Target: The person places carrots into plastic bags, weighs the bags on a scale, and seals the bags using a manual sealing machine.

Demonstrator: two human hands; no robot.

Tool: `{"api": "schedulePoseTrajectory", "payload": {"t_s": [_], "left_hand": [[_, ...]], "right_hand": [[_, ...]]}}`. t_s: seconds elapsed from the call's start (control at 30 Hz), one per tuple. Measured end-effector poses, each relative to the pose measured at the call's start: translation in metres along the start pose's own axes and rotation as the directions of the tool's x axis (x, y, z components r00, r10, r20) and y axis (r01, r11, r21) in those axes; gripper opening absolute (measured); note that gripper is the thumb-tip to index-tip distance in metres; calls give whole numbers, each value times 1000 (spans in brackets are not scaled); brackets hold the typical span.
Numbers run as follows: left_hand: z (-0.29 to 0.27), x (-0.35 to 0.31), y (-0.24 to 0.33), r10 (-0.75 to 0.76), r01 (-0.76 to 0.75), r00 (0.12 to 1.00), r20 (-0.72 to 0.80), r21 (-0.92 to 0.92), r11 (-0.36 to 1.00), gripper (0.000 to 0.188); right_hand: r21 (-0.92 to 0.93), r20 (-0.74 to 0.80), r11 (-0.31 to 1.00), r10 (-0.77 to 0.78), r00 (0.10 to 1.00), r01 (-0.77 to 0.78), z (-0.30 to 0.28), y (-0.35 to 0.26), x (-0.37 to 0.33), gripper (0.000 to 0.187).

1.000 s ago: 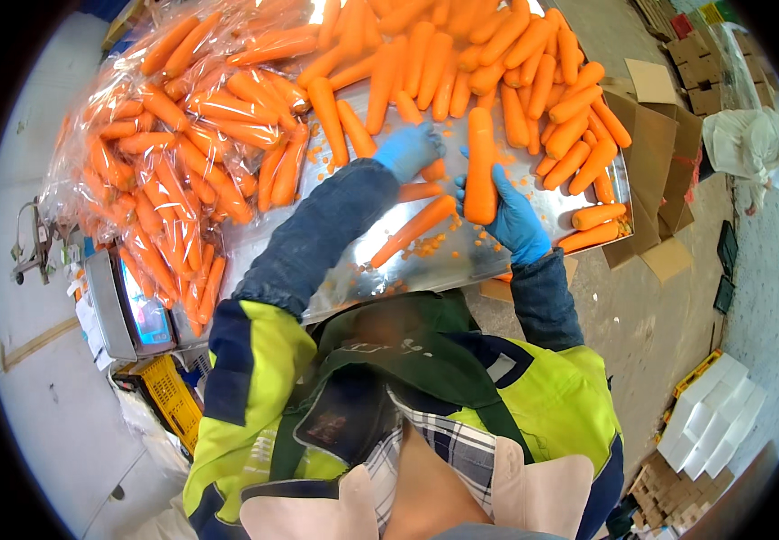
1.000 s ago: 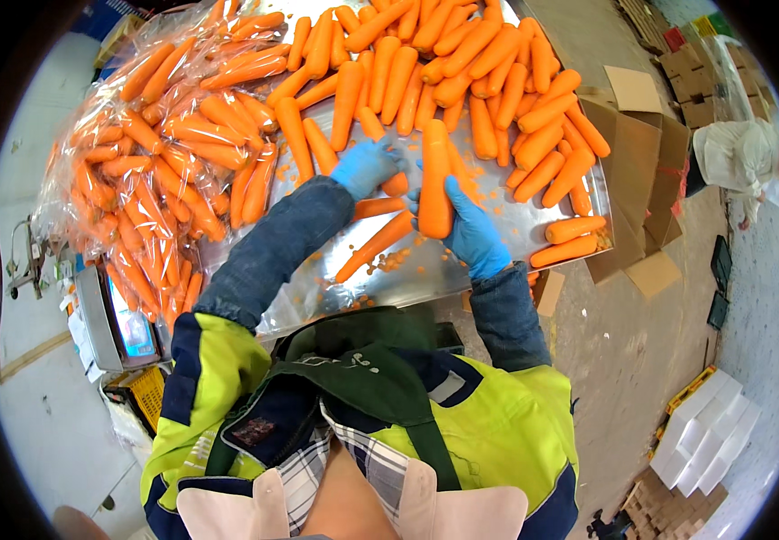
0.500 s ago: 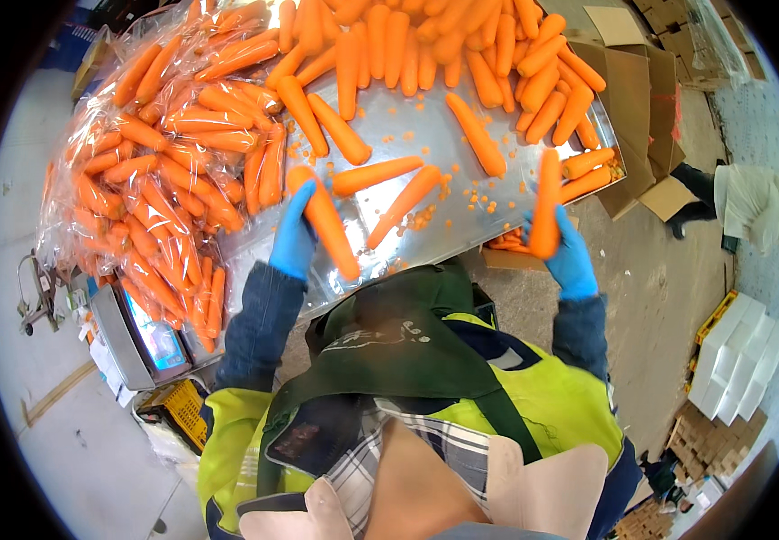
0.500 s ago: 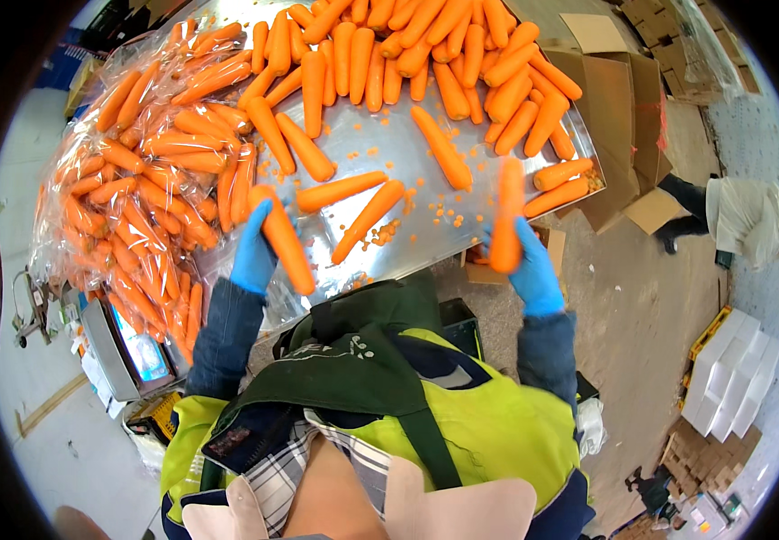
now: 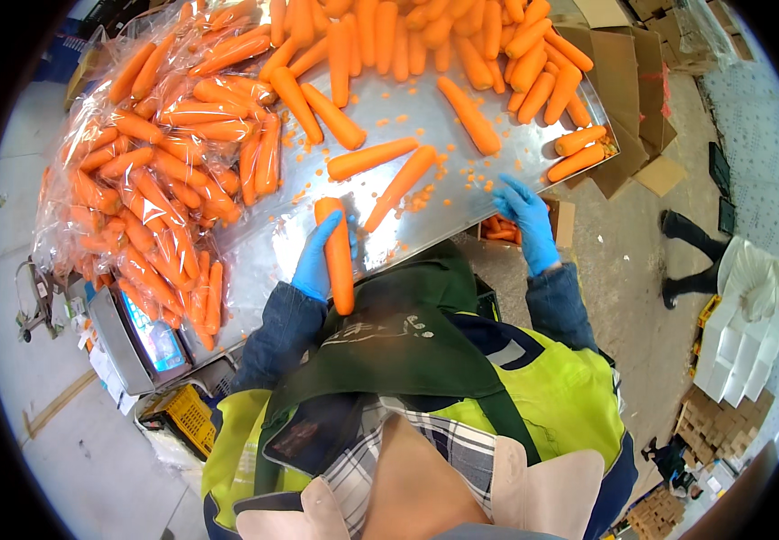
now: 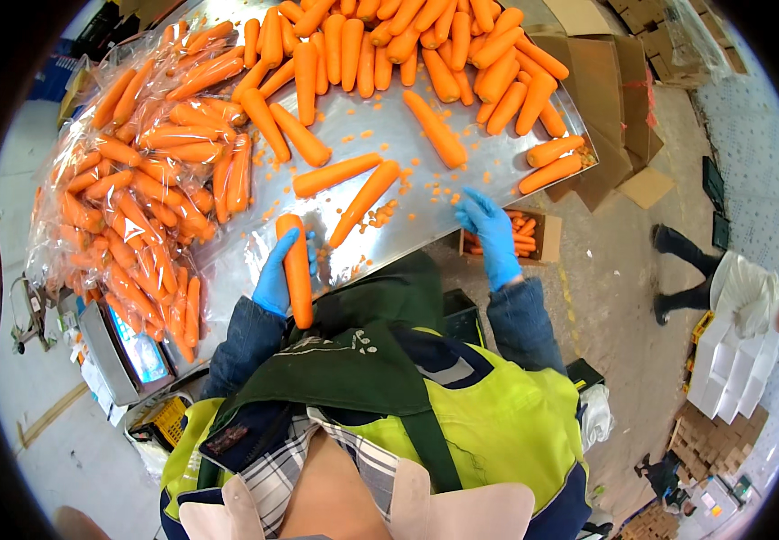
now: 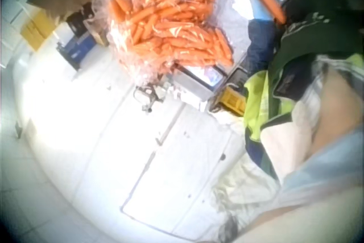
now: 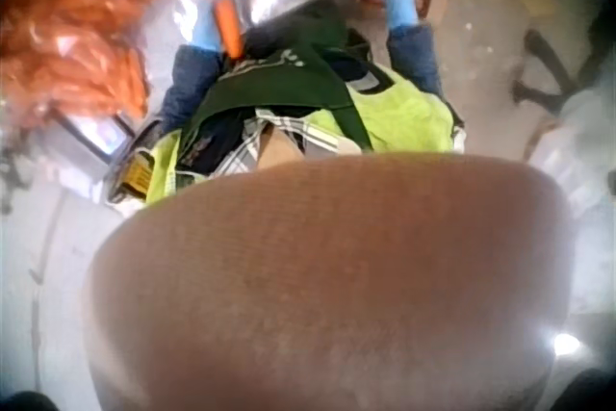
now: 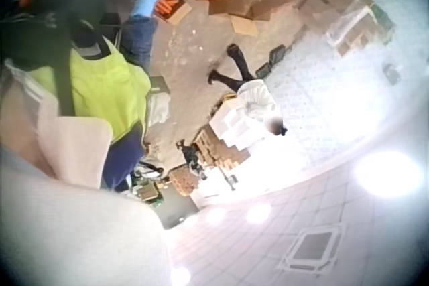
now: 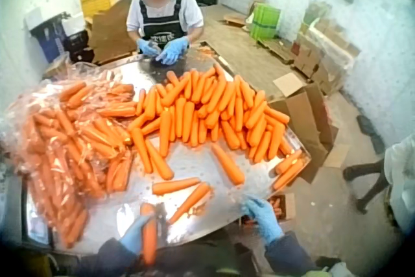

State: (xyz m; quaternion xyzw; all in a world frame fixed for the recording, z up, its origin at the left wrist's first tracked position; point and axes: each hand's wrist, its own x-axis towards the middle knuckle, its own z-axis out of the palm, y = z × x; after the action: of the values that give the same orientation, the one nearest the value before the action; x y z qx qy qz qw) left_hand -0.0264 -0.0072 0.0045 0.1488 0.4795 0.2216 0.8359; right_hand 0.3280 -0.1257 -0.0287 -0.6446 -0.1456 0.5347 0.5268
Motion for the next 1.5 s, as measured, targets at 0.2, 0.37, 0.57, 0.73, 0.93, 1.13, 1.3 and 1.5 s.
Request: {"api": "schedulePoseTrajectory", "payload": {"t_s": [0.2,0.37,0.57,0.73,0.93,1.13,1.3,1.5], "left_hand": [[-6,-6,-14,-11,5,996,-93,-60,998,42],[-10,-3,-19,2,-6,996,-92,-39,999,43],[-11,-4,-23,-8,1,989,-145,-53,999,44],[4,1,-26,-34,31,991,-127,-29,999,38],[22,5,-32,-19,19,1000,-3,23,1000,40],[10,-2,-41,32,-32,998,-50,14,999,36],[-7,-16,-52,83,-99,978,-191,-77,992,40],[-3,-31,-48,108,-178,943,-315,-202,963,42]], "right_hand": [[-904,54,273,-691,721,329,32,-11,90,64],[-828,25,478,-490,872,293,36,-26,95,65],[-651,-209,738,-398,893,177,-66,-67,-51,48],[-804,-499,486,-240,833,-342,-128,-73,-113,42],[-948,-223,315,-562,796,-42,-131,-15,-66,54],[-707,231,463,-564,793,535,20,-7,-12,48],[-604,720,-57,-465,515,795,122,-8,51,71],[-494,869,-161,-50,493,854,176,-27,109,75]]}}
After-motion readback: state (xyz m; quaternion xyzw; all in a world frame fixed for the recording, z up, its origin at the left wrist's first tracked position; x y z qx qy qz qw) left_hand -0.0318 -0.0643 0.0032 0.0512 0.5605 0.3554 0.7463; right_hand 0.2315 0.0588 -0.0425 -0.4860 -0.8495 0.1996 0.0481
